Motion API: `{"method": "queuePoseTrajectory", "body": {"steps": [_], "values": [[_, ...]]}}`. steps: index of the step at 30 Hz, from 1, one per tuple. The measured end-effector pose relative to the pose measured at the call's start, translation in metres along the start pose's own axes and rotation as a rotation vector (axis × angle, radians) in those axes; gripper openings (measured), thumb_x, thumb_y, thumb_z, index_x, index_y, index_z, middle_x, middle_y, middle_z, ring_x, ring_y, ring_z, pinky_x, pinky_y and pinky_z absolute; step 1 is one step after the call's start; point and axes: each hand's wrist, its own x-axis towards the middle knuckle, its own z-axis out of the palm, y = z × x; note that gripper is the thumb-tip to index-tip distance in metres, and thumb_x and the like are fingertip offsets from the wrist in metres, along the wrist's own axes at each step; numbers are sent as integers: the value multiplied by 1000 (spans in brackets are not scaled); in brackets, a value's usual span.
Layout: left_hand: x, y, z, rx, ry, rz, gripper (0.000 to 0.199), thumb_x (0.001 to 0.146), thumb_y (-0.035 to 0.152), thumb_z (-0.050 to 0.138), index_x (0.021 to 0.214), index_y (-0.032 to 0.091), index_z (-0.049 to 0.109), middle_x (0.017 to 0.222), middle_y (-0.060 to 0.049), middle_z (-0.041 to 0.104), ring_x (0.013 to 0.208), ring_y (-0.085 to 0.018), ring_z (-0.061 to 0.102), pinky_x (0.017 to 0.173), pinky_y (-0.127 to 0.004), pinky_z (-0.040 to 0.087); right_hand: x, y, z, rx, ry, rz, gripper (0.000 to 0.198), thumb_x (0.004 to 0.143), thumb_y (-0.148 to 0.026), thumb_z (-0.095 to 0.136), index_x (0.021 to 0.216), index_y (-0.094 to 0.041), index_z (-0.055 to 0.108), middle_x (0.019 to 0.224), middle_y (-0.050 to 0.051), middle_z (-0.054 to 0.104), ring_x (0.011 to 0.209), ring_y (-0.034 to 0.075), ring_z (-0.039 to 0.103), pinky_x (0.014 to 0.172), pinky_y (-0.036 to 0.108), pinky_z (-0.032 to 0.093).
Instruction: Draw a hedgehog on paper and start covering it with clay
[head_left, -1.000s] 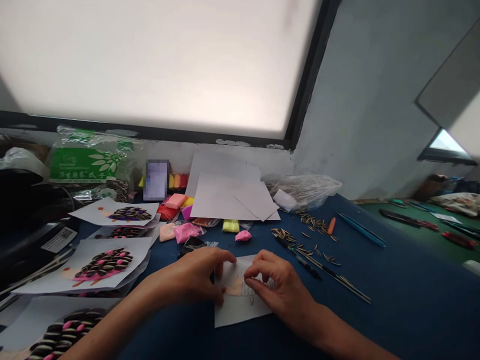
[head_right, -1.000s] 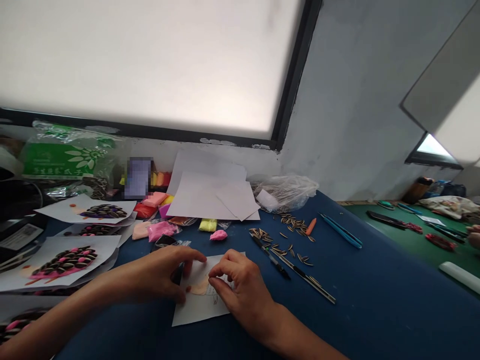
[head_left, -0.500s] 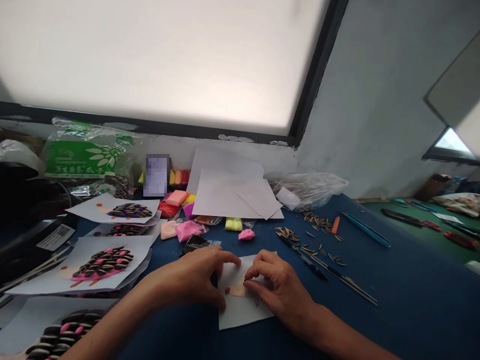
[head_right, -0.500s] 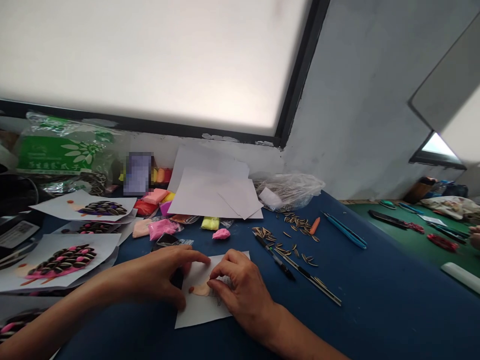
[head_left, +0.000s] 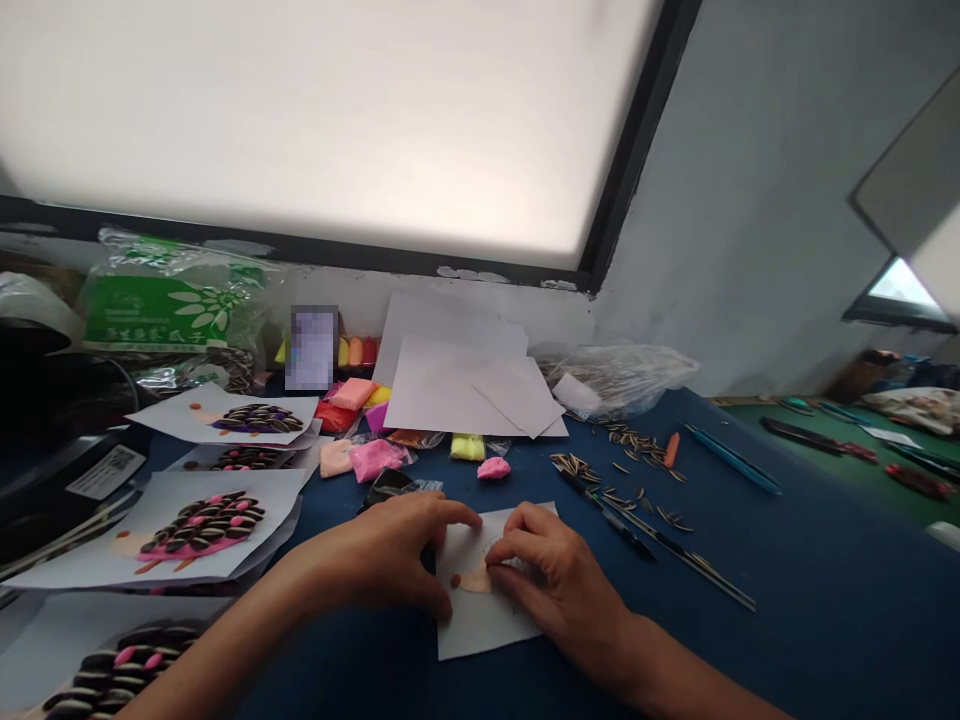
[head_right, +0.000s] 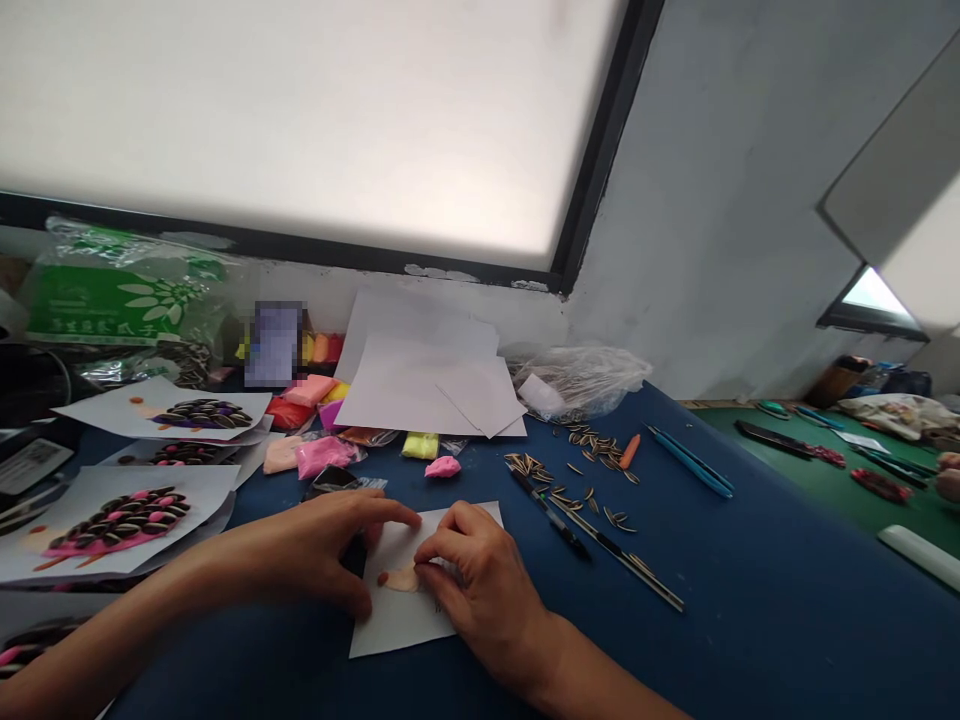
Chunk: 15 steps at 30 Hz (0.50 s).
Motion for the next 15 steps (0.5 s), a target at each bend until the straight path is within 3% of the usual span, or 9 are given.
{"method": "queuePoseTrajectory", "body": {"steps": [15], "values": [[1, -1, 0, -1, 4, 20, 74, 61, 29, 82, 131, 32, 61, 97, 0, 62, 93, -26, 59, 81, -33, 45, -1, 0, 1, -48, -8, -38, 17, 86, -3, 65, 86, -16, 74, 87, 5, 60, 80, 18, 59, 72, 30, 47]]}}
